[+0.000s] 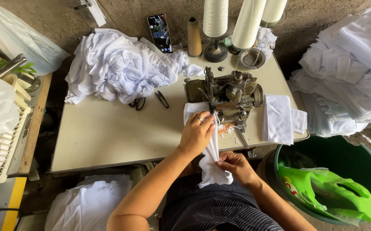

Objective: Picking up, aligning, and folding small white fabric pieces at a sewing workstation to prepare them for assembly.

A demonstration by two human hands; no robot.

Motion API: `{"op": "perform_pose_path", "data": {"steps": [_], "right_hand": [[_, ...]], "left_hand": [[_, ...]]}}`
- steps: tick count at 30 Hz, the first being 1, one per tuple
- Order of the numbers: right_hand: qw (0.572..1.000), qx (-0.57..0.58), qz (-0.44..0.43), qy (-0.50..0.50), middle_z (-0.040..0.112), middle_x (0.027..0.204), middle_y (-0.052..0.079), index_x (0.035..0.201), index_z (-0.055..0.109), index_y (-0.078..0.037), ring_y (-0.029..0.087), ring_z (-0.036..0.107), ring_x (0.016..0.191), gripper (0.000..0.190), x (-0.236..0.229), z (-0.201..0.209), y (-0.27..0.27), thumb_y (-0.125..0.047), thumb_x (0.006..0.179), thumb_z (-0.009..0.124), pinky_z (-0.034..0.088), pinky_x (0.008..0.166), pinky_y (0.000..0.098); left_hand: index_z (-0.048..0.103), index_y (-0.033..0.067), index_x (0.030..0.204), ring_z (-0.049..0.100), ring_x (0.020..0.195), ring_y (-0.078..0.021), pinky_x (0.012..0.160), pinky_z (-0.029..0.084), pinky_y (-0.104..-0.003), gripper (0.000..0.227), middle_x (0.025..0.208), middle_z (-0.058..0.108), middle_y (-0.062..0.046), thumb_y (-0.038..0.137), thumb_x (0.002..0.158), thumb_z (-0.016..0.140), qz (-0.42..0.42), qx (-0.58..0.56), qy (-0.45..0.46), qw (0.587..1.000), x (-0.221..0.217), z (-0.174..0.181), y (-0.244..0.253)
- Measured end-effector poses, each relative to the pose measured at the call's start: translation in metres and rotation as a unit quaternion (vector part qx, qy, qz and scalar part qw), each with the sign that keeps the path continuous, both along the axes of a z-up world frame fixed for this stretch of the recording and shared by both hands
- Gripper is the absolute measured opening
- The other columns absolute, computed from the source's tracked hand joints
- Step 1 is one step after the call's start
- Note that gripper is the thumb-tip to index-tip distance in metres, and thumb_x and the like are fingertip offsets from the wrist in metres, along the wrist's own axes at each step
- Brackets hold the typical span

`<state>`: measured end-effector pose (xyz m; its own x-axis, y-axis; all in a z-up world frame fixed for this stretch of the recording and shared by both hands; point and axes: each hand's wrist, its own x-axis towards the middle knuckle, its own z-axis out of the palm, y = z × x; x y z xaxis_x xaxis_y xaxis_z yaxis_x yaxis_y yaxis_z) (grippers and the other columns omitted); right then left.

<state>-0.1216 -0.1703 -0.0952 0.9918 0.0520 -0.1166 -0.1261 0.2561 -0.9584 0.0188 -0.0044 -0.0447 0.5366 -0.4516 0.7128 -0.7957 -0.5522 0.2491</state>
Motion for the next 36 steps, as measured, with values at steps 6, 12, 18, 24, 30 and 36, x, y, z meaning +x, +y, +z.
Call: {"op": "perform_pose_path", "data": {"steps": [6, 12, 18, 24, 30, 36], "right_hand": [[1.0, 0.0, 0.002, -0.007, 0.074, 0.068, 0.016, 0.087, 0.077, 0.012, 0.017, 0.069, 0.061, 0.008, 0.015, 0.012, 0.003, 0.004, 0.085, 0.078, 0.056, 0.057, 0.0284], [1.0, -0.004, 0.001, -0.029, 0.073, 0.07, 0.015, 0.087, 0.076, 0.011, 0.015, 0.068, 0.064, 0.009, 0.03, 0.017, 0.003, 0.003, 0.088, 0.076, 0.055, 0.059, 0.0278], [0.998, -0.018, 0.0, -0.057, 0.074, 0.07, 0.014, 0.088, 0.077, 0.01, 0.014, 0.068, 0.062, 0.009, 0.045, 0.045, 0.006, 0.001, 0.089, 0.074, 0.055, 0.057, 0.026], [0.997, -0.006, -0.024, -0.07, 0.073, 0.07, 0.013, 0.088, 0.075, 0.008, 0.012, 0.067, 0.062, 0.007, 0.062, 0.056, 0.006, 0.001, 0.089, 0.073, 0.053, 0.058, 0.0225], [0.996, -0.014, -0.061, -0.068, 0.07, 0.069, 0.012, 0.088, 0.074, 0.006, 0.015, 0.068, 0.061, 0.009, 0.076, 0.036, -0.002, -0.002, 0.09, 0.074, 0.053, 0.056, 0.0239], [0.997, -0.031, -0.062, -0.04, 0.073, 0.066, 0.015, 0.085, 0.076, 0.006, 0.018, 0.071, 0.057, 0.013, 0.053, 0.045, -0.002, -0.006, 0.089, 0.077, 0.054, 0.053, 0.0243]], "left_hand": [[0.077, 0.0124, 0.115, 0.065, 0.119, -0.0377, 0.103, 0.05, -0.044, 0.03, 0.12, 0.07, -0.018, 0.027, 0.089, 0.075, -0.008, -0.016, 0.017, 1.0, 0.008, 0.004, 0.002], [0.08, 0.0169, 0.11, 0.062, 0.122, -0.0433, 0.103, 0.05, -0.049, 0.03, 0.125, 0.068, -0.024, 0.029, 0.083, 0.082, -0.056, -0.052, 0.031, 0.997, 0.018, 0.012, 0.011], [0.077, 0.0114, 0.107, 0.066, 0.109, -0.0312, 0.099, 0.053, -0.042, 0.021, 0.113, 0.069, -0.011, 0.023, 0.09, 0.076, -0.044, -0.06, -0.026, 0.997, 0.005, -0.009, 0.004], [0.049, -0.0007, 0.123, 0.061, 0.124, -0.0421, 0.11, 0.042, -0.05, 0.059, 0.125, 0.065, -0.028, 0.023, 0.081, 0.083, -0.078, -0.086, 0.077, 0.99, 0.018, 0.008, 0.006], [0.035, -0.0009, 0.136, 0.046, 0.14, -0.0482, 0.12, 0.029, -0.055, 0.085, 0.146, 0.049, -0.036, 0.034, 0.077, 0.086, -0.097, -0.022, 0.209, 0.973, 0.028, 0.043, 0.013], [0.03, -0.002, 0.142, 0.039, 0.144, -0.0491, 0.124, 0.021, -0.057, 0.102, 0.151, 0.043, -0.034, 0.039, 0.07, 0.089, -0.09, -0.02, 0.272, 0.958, 0.052, 0.039, 0.013]]}}
